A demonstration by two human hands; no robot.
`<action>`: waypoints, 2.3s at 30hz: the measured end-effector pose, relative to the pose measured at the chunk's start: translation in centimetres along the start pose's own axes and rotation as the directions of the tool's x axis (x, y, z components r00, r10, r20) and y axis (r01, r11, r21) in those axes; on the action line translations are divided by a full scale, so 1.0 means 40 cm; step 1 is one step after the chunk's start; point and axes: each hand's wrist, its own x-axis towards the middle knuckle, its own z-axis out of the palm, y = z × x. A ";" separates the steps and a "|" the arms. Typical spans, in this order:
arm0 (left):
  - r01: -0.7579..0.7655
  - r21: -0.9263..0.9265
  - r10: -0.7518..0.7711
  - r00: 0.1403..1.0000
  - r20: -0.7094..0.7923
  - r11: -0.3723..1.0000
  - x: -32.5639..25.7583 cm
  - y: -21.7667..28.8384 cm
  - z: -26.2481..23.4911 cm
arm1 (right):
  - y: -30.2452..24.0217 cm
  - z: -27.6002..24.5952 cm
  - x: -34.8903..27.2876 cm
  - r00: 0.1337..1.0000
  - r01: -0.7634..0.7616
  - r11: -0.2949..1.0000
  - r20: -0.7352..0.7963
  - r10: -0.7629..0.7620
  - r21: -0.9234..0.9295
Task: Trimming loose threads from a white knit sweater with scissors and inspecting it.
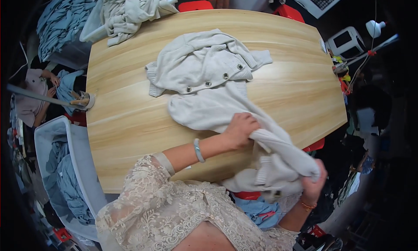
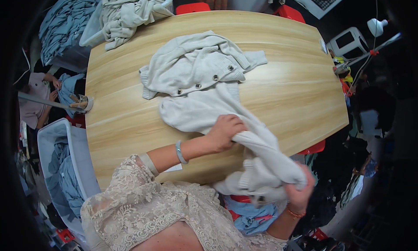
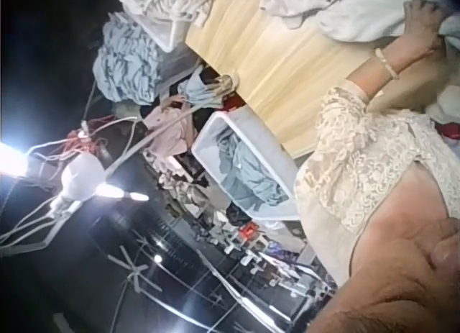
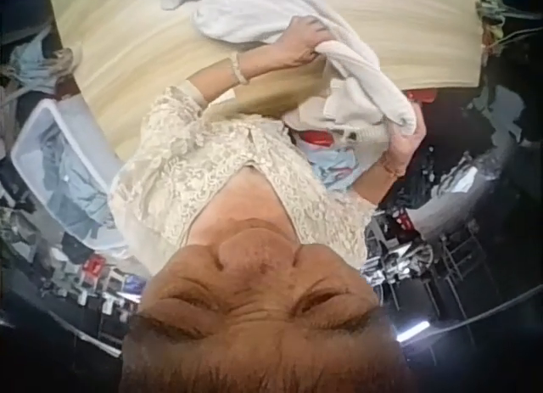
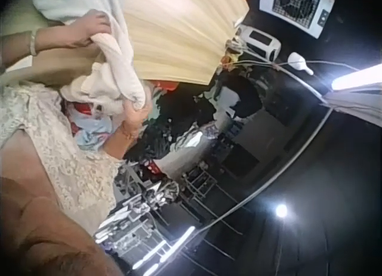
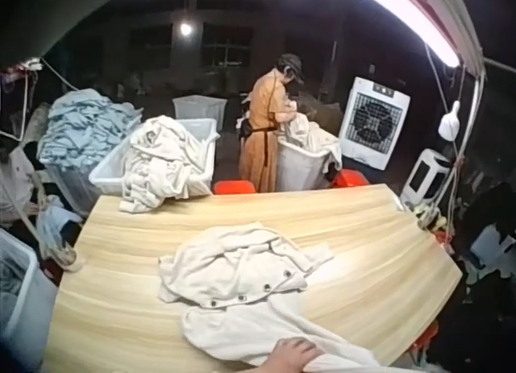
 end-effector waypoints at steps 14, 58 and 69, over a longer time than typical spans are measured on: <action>0.251 -0.968 -0.169 0.954 0.249 -0.012 -0.092 0.336 -0.244 | -0.215 0.214 0.400 0.716 0.563 0.818 -0.423 -0.556 -0.121; 0.814 -0.369 -0.810 0.544 0.217 0.448 -0.975 -0.166 -0.685 | 0.129 0.545 -0.067 0.761 -0.237 0.943 0.559 0.330 -0.234; 0.617 0.359 -0.600 0.781 -0.173 0.700 -0.922 -0.331 -0.531 | 0.438 0.500 -0.092 0.943 -0.326 0.635 -0.194 0.270 -0.701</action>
